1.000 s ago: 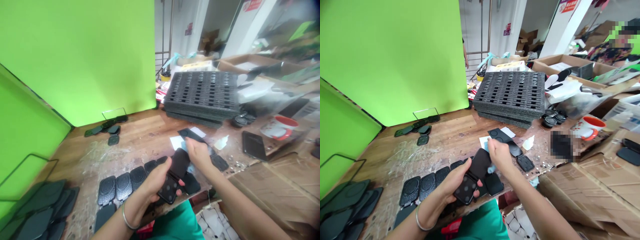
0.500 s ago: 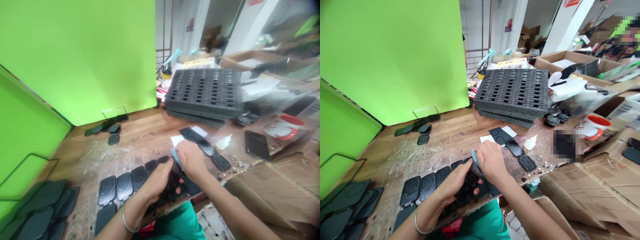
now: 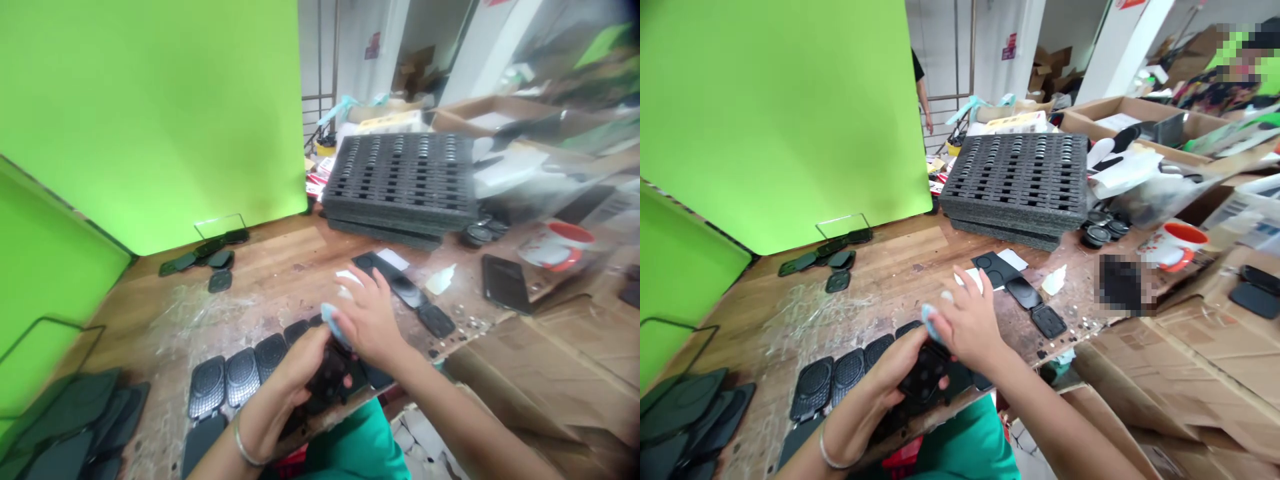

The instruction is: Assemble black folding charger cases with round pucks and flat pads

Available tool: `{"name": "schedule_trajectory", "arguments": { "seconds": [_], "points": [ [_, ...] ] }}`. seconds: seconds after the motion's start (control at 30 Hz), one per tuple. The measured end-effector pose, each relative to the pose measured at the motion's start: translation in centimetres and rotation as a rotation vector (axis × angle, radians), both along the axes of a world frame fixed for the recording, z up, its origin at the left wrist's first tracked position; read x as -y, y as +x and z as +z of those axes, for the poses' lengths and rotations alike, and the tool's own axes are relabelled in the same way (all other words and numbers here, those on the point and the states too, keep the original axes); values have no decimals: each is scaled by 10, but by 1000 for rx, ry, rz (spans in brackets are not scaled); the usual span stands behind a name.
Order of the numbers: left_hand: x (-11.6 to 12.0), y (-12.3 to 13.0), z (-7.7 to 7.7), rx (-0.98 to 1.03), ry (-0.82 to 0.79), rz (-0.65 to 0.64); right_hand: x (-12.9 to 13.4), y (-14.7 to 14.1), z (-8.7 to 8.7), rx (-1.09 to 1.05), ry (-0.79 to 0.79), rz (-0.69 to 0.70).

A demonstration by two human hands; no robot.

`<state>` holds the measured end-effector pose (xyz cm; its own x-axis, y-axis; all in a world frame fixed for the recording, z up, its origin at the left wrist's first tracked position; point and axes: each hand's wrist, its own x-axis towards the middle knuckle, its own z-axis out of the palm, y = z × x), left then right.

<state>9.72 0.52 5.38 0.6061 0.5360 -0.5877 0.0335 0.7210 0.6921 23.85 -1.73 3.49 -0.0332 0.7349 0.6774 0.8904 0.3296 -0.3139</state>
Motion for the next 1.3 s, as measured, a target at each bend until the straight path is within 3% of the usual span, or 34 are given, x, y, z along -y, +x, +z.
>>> {"name": "schedule_trajectory", "arguments": {
  "seconds": [0.13, 0.3, 0.4, 0.5, 0.6, 0.7, 0.8, 0.9, 1.0, 1.1, 1.17, 1.23, 1.3],
  "points": [
    [-3, -8, -3, -26, 96, -141, -6, 49, -19, -161, -249, -214],
    [-56, 0, -25, -211, 419, 68, 41, 110, -41, -39, -352, -427],
    [-95, 10, -42, -272, 542, 125, 69, 133, -47, 30, -586, -675],
    [-121, 21, -55, -350, 694, 153, 80, 138, -48, 74, -801, -783],
    [-134, 27, -60, -429, 842, 156, 77, 133, -44, 64, -889, -802],
    [-133, 28, -56, -469, 964, 192, 75, 130, -43, 28, -900, -822],
    [-112, 30, -48, -424, 1026, 195, 77, 128, -46, -24, -802, -818],
    [-72, 41, -42, -283, 997, 74, 76, 114, -50, -121, -611, -692],
    [-25, 59, -40, -155, 886, 22, 71, 82, -48, -222, -454, -424],
    [5, 68, -38, 107, 433, 214, 66, 50, -34, -281, -428, -125],
    [13, 65, -32, 150, 228, 266, 66, 38, -21, -324, -363, -135],
    [17, 57, -24, 61, 86, 204, 67, 31, -9, -344, -244, -213],
    [21, 47, -18, -35, 15, 124, 65, 26, -5, -268, -178, -133]
  ]
}}
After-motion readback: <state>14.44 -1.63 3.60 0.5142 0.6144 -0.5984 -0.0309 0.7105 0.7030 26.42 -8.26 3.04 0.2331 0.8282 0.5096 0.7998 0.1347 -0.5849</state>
